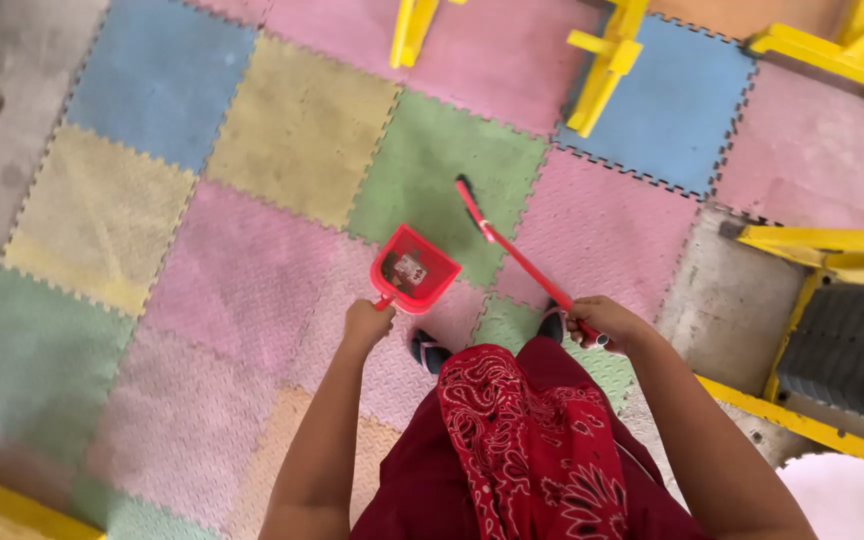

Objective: Sweeping the gym floor using a small broom and dustpan.

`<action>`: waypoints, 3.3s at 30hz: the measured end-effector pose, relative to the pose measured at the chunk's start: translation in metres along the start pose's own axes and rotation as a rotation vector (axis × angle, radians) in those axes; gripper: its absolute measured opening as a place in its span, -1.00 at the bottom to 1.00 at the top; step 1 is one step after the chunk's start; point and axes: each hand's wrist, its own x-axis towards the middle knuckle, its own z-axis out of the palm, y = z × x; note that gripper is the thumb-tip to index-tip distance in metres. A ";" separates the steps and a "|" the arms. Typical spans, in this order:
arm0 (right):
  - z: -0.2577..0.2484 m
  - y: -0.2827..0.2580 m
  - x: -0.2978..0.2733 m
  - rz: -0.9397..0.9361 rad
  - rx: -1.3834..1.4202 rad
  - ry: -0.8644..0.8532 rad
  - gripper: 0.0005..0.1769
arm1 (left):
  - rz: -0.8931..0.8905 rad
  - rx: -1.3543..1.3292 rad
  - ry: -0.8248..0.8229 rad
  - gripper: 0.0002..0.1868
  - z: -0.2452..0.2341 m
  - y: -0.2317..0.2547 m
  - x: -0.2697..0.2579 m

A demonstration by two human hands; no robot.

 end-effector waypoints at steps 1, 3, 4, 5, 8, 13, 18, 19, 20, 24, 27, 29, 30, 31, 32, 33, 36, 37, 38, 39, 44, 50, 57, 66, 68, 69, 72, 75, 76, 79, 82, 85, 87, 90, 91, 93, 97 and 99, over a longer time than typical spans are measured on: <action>-0.018 0.009 0.002 -0.010 0.019 0.007 -0.83 | 0.017 0.014 -0.004 -0.53 0.007 0.013 0.002; -0.056 0.028 0.007 -0.031 0.039 0.109 -0.82 | 0.026 0.046 -0.037 -0.55 0.024 0.039 0.003; -0.075 0.036 0.007 -0.035 0.056 0.113 -0.82 | 0.037 0.060 -0.042 -0.55 0.034 0.053 0.004; -0.094 0.042 0.006 -0.029 0.127 0.159 -0.82 | 0.064 0.090 -0.055 -0.56 0.044 0.067 0.004; -0.158 0.062 0.002 -0.022 0.257 0.246 -0.81 | 0.085 0.136 -0.099 -0.59 0.080 0.117 0.005; -0.280 0.119 0.002 -0.050 0.404 0.355 -0.80 | 0.082 0.163 -0.158 -0.62 0.147 0.203 0.000; -0.400 0.168 0.009 -0.083 0.553 0.476 -0.83 | 0.159 0.252 -0.149 -0.60 0.208 0.278 0.007; -0.414 0.168 0.008 -0.072 0.570 0.476 -0.83 | 0.157 0.269 -0.160 -0.60 0.218 0.290 0.007; -0.427 0.169 0.008 -0.096 0.572 0.500 -0.86 | 0.146 0.281 -0.175 -0.60 0.227 0.302 0.008; -0.466 0.192 0.041 -0.154 0.619 0.539 -0.93 | 0.166 0.298 -0.190 -0.62 0.266 0.342 0.005; -0.433 0.183 0.046 -0.116 0.570 0.641 -0.90 | 0.151 0.382 -0.238 -0.59 0.288 0.355 0.015; -0.402 0.202 0.077 -0.051 0.391 0.605 -0.84 | 0.268 0.455 -0.174 -0.58 0.304 0.350 0.035; -0.386 0.211 0.091 0.006 0.196 0.561 -0.77 | 0.384 0.510 -0.104 -0.57 0.312 0.347 0.044; -0.351 0.220 0.097 0.013 0.208 0.566 -0.77 | 0.389 0.518 -0.115 -0.57 0.312 0.356 0.046; -0.315 0.227 0.104 0.016 0.158 0.526 -0.76 | 0.339 0.493 -0.153 -0.56 0.311 0.365 0.047; -0.284 0.234 0.109 0.018 0.106 0.492 -0.65 | 0.294 0.464 -0.194 -0.55 0.314 0.377 0.049; -0.219 0.161 0.004 -0.071 0.200 0.359 -0.61 | 0.290 0.568 -0.128 -0.50 0.319 0.397 0.053; -0.214 0.144 -0.021 -0.065 0.206 0.362 -0.61 | 0.291 0.572 -0.136 -0.50 0.318 0.404 0.050; -0.207 0.126 -0.045 -0.091 0.402 0.248 -0.60 | 0.278 0.550 -0.189 -0.45 0.315 0.411 0.046; -0.201 0.105 -0.067 -0.123 0.595 0.132 -0.56 | 0.268 0.527 -0.236 -0.40 0.310 0.419 0.046; -0.256 0.144 -0.061 -0.002 0.552 0.171 -0.41 | 0.309 0.509 -0.195 -0.49 0.308 0.386 0.063; -0.317 0.131 -0.063 -0.018 0.513 0.378 -0.39 | 0.297 0.538 -0.212 -0.49 0.288 0.371 0.071; -0.394 0.102 0.058 -0.119 0.567 0.594 -0.89 | 0.271 0.521 -0.234 -0.46 0.277 0.383 0.062; -0.214 0.139 0.142 -0.029 -0.016 0.465 -0.68 | 0.260 0.473 -0.233 -0.54 0.281 0.393 0.052; -0.179 0.143 0.102 -0.126 0.051 0.375 -0.62 | 0.333 0.489 -0.254 -0.57 0.293 0.380 0.073; -0.160 0.143 0.082 -0.218 0.125 0.273 -0.54 | 0.399 0.515 -0.275 -0.61 0.298 0.374 0.083; -0.165 0.138 0.029 -0.223 0.346 0.246 -0.49 | 0.444 0.504 -0.286 -0.62 0.284 0.380 0.077; -0.208 0.162 -0.008 -0.076 0.802 0.177 -0.29 | 0.369 0.455 -0.280 -0.61 0.282 0.384 0.077; -0.219 0.160 -0.028 -0.075 0.802 0.182 -0.29 | 0.371 0.452 -0.283 -0.61 0.280 0.381 0.073; -0.246 0.155 -0.076 -0.026 0.675 0.345 -0.30 | 0.377 0.463 -0.294 -0.61 0.279 0.384 0.071; -0.270 0.165 -0.085 0.040 0.644 0.484 -0.34 | 0.372 0.481 -0.303 -0.59 0.279 0.383 0.071; -0.288 0.190 -0.042 -0.084 0.828 0.539 -0.71 | 0.416 0.497 -0.319 -0.59 0.278 0.382 0.075; -0.290 0.194 0.003 -0.109 0.934 0.543 -0.92 | 0.401 0.504 -0.316 -0.58 0.275 0.384 0.076; -0.249 0.191 0.071 -0.088 0.877 0.574 -0.91 | 0.377 0.513 -0.314 -0.54 0.274 0.385 0.076; -0.219 0.172 0.073 -0.085 0.883 0.576 -0.91 | 0.378 0.518 -0.319 -0.54 0.275 0.383 0.081; -0.160 0.133 0.078 0.024 0.398 0.565 -0.85 | 0.427 0.514 -0.318 -0.54 0.277 0.378 0.090; -0.116 0.156 0.106 -0.133 0.262 0.498 -0.81 | 0.478 0.542 -0.317 -0.54 0.289 0.360 0.115; -0.114 0.146 0.092 -0.286 0.390 0.337 -0.74 | 0.455 0.538 -0.325 -0.53 0.281 0.360 0.114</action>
